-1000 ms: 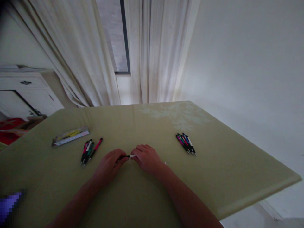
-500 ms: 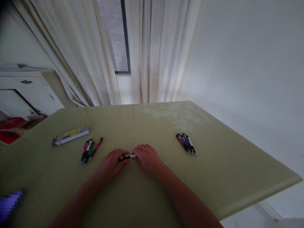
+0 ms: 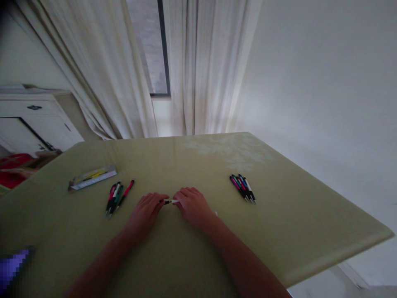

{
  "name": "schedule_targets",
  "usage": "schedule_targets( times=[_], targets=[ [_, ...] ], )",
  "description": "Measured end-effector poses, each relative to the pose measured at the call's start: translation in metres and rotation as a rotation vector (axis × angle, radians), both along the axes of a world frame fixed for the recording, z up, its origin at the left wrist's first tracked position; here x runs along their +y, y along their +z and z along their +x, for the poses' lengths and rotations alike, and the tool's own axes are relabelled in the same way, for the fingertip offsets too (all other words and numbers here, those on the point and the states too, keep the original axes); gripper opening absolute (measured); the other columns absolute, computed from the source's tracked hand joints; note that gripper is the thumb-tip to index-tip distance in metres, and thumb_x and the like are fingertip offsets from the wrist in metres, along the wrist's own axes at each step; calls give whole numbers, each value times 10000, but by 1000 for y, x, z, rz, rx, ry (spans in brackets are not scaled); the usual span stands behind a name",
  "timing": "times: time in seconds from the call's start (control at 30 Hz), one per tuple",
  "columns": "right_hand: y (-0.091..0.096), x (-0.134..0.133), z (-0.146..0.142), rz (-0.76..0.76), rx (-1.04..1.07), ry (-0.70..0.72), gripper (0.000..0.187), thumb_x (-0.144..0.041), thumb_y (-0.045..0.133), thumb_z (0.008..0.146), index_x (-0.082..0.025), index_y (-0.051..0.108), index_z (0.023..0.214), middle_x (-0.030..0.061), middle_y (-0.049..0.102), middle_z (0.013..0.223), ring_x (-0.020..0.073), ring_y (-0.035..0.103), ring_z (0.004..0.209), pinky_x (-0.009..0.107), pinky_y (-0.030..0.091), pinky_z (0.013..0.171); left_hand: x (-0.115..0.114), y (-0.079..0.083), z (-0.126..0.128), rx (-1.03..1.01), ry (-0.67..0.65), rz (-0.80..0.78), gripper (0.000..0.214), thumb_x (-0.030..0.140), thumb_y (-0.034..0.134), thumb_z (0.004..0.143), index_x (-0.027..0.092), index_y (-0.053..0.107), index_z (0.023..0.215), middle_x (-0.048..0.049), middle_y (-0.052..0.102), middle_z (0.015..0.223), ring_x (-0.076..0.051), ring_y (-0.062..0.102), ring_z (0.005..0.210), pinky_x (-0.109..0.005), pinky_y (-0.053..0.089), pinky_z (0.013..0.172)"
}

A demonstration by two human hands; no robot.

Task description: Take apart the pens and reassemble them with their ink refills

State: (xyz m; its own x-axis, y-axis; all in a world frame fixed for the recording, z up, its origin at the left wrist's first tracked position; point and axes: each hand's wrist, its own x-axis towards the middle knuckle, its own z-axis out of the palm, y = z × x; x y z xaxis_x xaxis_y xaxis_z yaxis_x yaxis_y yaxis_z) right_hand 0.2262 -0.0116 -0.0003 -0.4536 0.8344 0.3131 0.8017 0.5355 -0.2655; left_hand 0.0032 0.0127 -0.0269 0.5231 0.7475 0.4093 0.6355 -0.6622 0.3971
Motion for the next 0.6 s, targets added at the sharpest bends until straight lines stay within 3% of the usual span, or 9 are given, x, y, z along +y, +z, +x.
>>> schedule_targets(
  times=[0.17, 0.37, 0.6],
  targets=[
    [-1, 1, 1, -43, -13, -2, 224, -197, 524, 1056, -246, 659, 1228, 60, 703, 1022, 215, 636, 961, 335, 434, 892, -3, 5, 0, -48, -10, -34, 261, 200, 406, 1054, 240, 630, 1180, -72, 653, 1118, -237, 619, 1003, -404, 480, 906],
    [4, 0, 0, -70, 24, -3, 161, -282, 534, 1069, -214, 679, 1050, 43, 672, 955, 199, 627, 916, 307, 445, 840, -5, 8, 0, -43, -23, -95, 189, 131, 443, 956, 213, 584, 1051, -63, 666, 1002, -245, 620, 923, -408, 488, 862],
    [0, 5, 4, -80, 84, -75, 185, -278, 507, 1081, -207, 674, 1045, 50, 671, 964, 195, 617, 922, 309, 445, 858, 0, 5, -2, -40, 32, -104, 215, 253, 412, 1033, 212, 619, 1079, -71, 694, 1031, -252, 638, 946, -427, 491, 885]
  ],
)
